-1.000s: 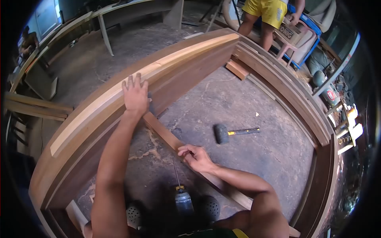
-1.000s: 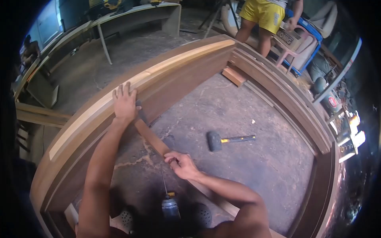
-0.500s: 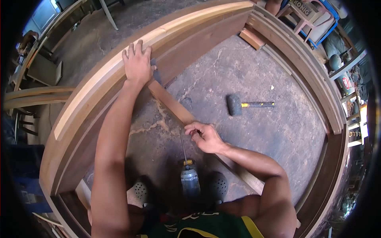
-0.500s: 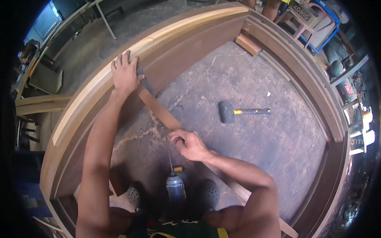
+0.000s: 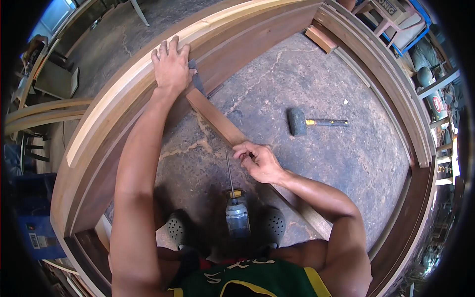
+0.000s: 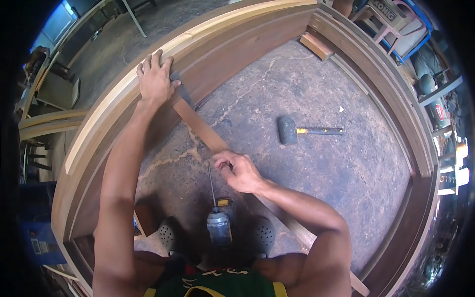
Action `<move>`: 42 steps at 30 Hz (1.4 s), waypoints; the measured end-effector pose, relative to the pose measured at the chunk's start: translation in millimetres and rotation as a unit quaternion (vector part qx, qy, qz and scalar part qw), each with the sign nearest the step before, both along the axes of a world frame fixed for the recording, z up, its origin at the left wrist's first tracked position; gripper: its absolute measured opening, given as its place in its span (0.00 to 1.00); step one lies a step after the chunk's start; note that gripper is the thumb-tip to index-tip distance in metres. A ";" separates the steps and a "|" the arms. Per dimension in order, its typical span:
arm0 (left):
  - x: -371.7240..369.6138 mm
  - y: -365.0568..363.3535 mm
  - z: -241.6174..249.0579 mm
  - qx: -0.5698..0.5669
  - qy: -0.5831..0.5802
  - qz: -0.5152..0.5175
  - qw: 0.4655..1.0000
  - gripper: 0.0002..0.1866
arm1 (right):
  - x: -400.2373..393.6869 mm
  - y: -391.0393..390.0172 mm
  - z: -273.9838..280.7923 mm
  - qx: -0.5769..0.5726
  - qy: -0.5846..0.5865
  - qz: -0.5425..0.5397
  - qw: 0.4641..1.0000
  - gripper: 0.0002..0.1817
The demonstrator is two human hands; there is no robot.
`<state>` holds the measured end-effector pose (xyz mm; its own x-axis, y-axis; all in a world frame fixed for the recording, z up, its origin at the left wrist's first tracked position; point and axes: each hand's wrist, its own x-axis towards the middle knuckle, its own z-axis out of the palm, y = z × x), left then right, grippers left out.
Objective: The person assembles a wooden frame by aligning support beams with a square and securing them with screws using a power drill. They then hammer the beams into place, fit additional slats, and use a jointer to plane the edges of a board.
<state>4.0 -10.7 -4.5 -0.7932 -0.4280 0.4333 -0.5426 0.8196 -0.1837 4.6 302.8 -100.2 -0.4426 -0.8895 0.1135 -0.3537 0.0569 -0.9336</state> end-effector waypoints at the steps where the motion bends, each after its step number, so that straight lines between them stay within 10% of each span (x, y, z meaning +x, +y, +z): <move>1: 0.2 0.4 0.1 0.000 -0.001 0.001 1.000 0.39 | 0.1 0.3 -0.1 0.000 -0.001 0.001 1.000 0.21; 42: -0.4 -0.3 0.6 0.014 0.011 -0.002 1.000 0.39 | -1.9 2.4 6.4 0.033 -0.008 0.003 0.999 0.21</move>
